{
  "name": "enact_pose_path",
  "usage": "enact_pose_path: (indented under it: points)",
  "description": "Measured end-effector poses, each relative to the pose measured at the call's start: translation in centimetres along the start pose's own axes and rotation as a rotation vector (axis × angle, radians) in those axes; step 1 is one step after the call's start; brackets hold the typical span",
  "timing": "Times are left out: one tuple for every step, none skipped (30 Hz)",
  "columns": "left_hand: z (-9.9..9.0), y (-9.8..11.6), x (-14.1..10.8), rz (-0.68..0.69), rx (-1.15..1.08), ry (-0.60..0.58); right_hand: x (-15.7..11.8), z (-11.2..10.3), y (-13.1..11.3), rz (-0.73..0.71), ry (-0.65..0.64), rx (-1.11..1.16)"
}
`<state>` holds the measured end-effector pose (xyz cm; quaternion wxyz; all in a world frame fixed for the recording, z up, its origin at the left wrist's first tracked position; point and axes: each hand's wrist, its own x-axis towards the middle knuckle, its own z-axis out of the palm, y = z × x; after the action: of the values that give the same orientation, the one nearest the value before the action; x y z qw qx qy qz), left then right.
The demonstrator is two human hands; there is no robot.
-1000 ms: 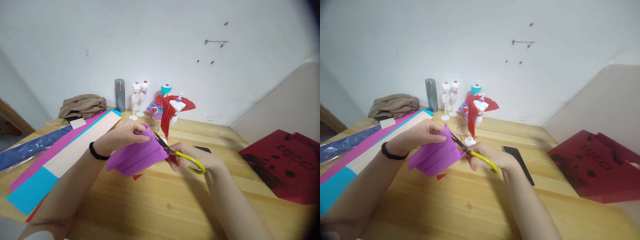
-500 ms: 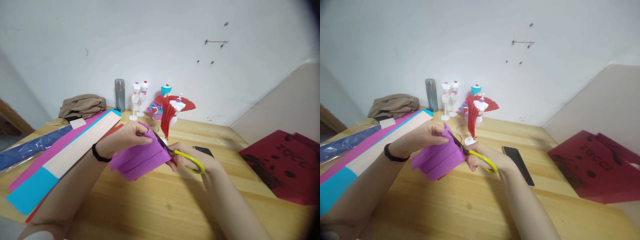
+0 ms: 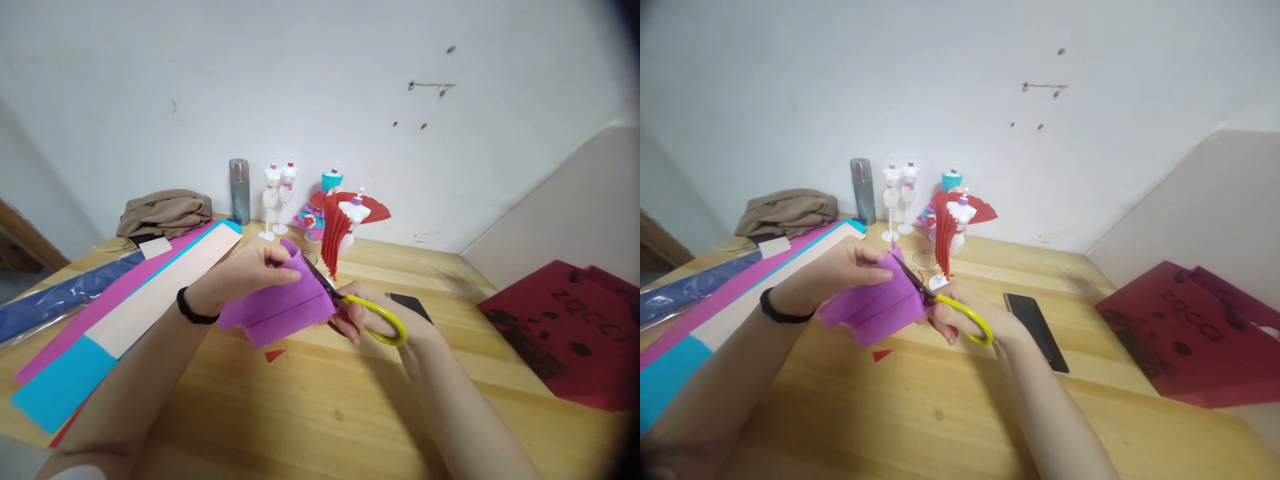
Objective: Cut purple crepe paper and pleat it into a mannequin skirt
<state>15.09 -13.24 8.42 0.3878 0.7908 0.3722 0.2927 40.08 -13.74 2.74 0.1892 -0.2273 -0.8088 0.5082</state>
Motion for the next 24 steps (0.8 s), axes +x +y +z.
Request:
enact_pose_path:
  points:
    - [0.0, -0.1, 0.1, 0.02, 0.025, 0.022, 0.0, 0.0, -0.1, 0.003, 0.016, 0.024]
    - [0.1, -0.3, 0.2, 0.048, 0.04, 0.05, 0.0, 0.1, -0.1, 0.004, 0.034, 0.056]
    - [0.1, -0.5, 0.3, 0.086, 0.044, 0.081, 0.0, 0.1, -0.2, 0.002, 0.047, 0.079]
    - [0.2, -0.7, 0.4, 0.125, 0.039, 0.11, 0.0, 0.1, -0.3, 0.0, 0.045, 0.082]
    - [0.2, -1.0, 0.5, 0.157, 0.031, 0.136, 0.0, 0.1, -0.3, -0.003, 0.047, 0.082]
    - [0.2, -1.2, 0.5, 0.179, 0.026, 0.16, 0.0, 0.1, -0.3, -0.002, 0.048, 0.08]
    - [0.2, -1.4, 0.5, 0.192, 0.027, 0.179, 0.0, 0.1, -0.3, 0.0, 0.049, 0.075]
    - [0.2, -1.6, 0.5, 0.197, 0.038, 0.189, 0.0, 0.0, -0.3, 0.003, 0.051, 0.065]
    - [0.2, -1.7, 0.5, 0.202, 0.055, 0.19, 0.0, 0.0, -0.2, 0.004, 0.053, 0.054]
    - [0.1, -1.7, 0.5, 0.217, 0.071, 0.185, 0.0, 0.0, -0.1, 0.001, 0.055, 0.044]
    - [0.1, -1.7, 0.4, 0.241, 0.083, 0.173, 0.0, -0.1, -0.1, -0.002, 0.057, 0.034]
    - [0.0, -1.6, 0.4, 0.265, 0.089, 0.157, -0.1, -0.1, 0.0, -0.003, 0.058, 0.029]
    - [0.0, -1.6, 0.5, 0.284, 0.087, 0.143, -0.1, -0.1, 0.1, -0.001, 0.061, 0.028]
    - [0.0, -1.6, 0.5, 0.298, 0.076, 0.126, -0.1, -0.1, 0.1, 0.003, 0.065, 0.03]
    - [-0.1, -1.6, 0.5, 0.308, 0.06, 0.112, -0.1, 0.0, 0.2, 0.007, 0.067, 0.035]
    - [-0.1, -1.6, 0.6, 0.313, 0.043, 0.103, -0.1, 0.0, 0.2, 0.011, 0.071, 0.044]
    - [-0.1, -1.6, 0.6, 0.313, 0.028, 0.098, -0.1, 0.0, 0.2, 0.015, 0.072, 0.055]
    - [-0.1, -1.6, 0.7, 0.308, 0.012, 0.098, -0.2, 0.1, 0.2, 0.014, 0.073, 0.067]
    - [-0.1, -1.6, 0.7, 0.294, -0.003, 0.099, -0.2, 0.1, 0.2, 0.011, 0.074, 0.076]
    - [-0.1, -1.5, 0.7, 0.274, -0.018, 0.101, -0.2, 0.1, 0.1, 0.005, 0.075, 0.083]
    - [-0.1, -1.4, 0.7, 0.251, -0.035, 0.098, -0.2, 0.1, 0.1, 0.002, 0.072, 0.085]
    - [-0.2, -1.3, 0.7, 0.228, -0.052, 0.087, -0.1, 0.2, 0.0, -0.001, 0.073, 0.084]
    - [-0.2, -1.2, 0.7, 0.211, -0.068, 0.072, -0.1, 0.2, -0.1, -0.005, 0.072, 0.082]
    - [-0.2, -1.1, 0.6, 0.198, -0.079, 0.056, -0.1, 0.2, -0.2, -0.008, 0.074, 0.081]
